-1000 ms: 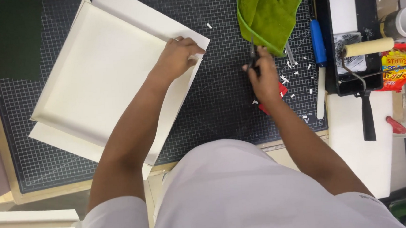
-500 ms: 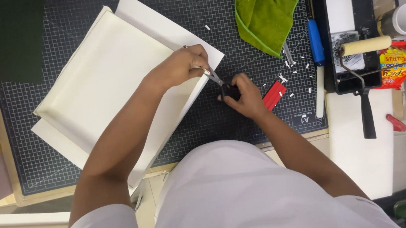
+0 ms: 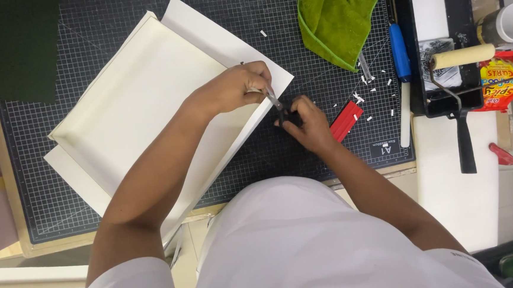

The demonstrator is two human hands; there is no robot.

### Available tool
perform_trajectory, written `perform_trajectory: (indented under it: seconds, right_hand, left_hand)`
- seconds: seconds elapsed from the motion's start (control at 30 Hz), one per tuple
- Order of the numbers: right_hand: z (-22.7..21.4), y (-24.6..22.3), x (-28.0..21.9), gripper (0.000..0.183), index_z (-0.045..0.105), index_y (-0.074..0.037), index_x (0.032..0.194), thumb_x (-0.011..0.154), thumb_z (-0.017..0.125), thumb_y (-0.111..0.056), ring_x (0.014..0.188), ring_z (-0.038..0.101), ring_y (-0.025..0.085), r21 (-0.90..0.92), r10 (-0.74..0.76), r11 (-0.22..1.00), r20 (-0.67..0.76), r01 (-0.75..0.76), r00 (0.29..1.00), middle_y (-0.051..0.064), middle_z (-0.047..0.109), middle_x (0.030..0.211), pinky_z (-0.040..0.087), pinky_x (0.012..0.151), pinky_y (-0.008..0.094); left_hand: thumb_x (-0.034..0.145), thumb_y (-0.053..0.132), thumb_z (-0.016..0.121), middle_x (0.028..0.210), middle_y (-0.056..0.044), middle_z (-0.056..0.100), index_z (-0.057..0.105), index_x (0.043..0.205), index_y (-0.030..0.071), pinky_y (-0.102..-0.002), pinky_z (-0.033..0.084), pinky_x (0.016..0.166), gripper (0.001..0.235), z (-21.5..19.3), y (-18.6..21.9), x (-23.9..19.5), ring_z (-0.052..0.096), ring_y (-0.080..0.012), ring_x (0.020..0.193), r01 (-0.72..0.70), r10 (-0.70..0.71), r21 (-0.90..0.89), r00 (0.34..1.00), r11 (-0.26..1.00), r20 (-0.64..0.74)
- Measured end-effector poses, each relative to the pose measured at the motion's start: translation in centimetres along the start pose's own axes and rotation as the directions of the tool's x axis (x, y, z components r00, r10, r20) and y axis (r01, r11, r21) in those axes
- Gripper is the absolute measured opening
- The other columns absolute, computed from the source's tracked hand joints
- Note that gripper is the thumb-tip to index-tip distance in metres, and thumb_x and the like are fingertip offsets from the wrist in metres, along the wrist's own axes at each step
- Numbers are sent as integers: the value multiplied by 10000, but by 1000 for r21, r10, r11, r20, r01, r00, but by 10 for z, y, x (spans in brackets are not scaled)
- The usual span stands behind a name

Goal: Trimming and finishing the corners of a white cardboard box using scissors and a scraper

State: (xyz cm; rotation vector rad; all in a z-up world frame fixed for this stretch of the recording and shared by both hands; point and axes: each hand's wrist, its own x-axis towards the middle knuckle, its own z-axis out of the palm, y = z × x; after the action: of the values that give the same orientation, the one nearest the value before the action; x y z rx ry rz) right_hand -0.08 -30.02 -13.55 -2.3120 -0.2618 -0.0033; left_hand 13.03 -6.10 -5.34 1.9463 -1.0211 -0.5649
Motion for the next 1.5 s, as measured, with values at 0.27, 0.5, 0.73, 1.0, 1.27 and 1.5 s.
perform_trajectory:
  seconds: [0.27, 0.5, 0.73, 1.0, 1.27, 1.5]
  right_hand:
    - [6, 6, 11, 192, 570, -71, 1009, 991, 748, -140, 848, 665, 289, 187, 85, 982, -330, -23, 940, 82, 624, 922, 528, 690, 387]
    - [11, 3, 109, 471, 502, -35, 1415, 1074, 667, -315, 1256, 611, 415, -12, -114, 994, -134, 113, 984, 234, 655, 1336, 399, 1108, 607]
    - [17, 26, 150, 654, 271, -16, 1581, 1090, 584, -313, 1548, 250, 396, -171, -112, 973, 236, 155, 965, 285, 328, 1629, 153, 1277, 538]
    - [-8, 64, 99, 325, 554, -7, 954, 1030, 744, -259, 1205, 571, 434, -304, -85, 951, -447, -63, 890, 291, 621, 1307, 446, 998, 536]
    - [30, -5, 152, 287, 582, -107, 883, 902, 831, -247, 749, 528, 143, -10, 14, 1000, -21, -14, 1000, 26, 570, 923, 430, 596, 280]
    - [62, -73, 205, 454, 473, -169, 845, 868, 784, -499, 768, 482, 124, -91, 308, 951, 317, -295, 897, -52, 571, 912, 369, 648, 303]
  left_hand:
    - [883, 77, 790, 1034, -78, 708, 803, 952, 118, -440, 582, 898, 82, 40, -27, -1, 714, -317, 987, -102, 100, 35, 993, 994, 57]
    - [823, 182, 834, 1089, -8, 685, 789, 955, 156, -402, 575, 926, 142, 109, -76, -17, 697, -258, 1026, -155, 131, 249, 985, 956, 111]
    - [858, 203, 868, 1283, -73, 685, 711, 1238, 171, -508, 400, 1067, 412, 48, -109, -39, 602, -335, 1178, -308, 369, 290, 911, 906, -184]
    - [841, -99, 771, 1306, -148, 678, 429, 1524, 66, -522, 478, 958, 781, -88, -151, -55, 492, -408, 1216, 210, 6, 237, 735, 949, -678]
    - [962, 66, 627, 1220, 35, 739, 346, 1569, 115, -383, 374, 1102, 671, -129, -151, -44, 543, -215, 1276, 352, -415, -233, 843, 907, -342]
    - [994, 141, 643, 1093, 39, 771, 409, 1533, 131, -379, 369, 1131, 587, -133, -154, -43, 641, -147, 1180, 328, -449, -377, 843, 866, -297]
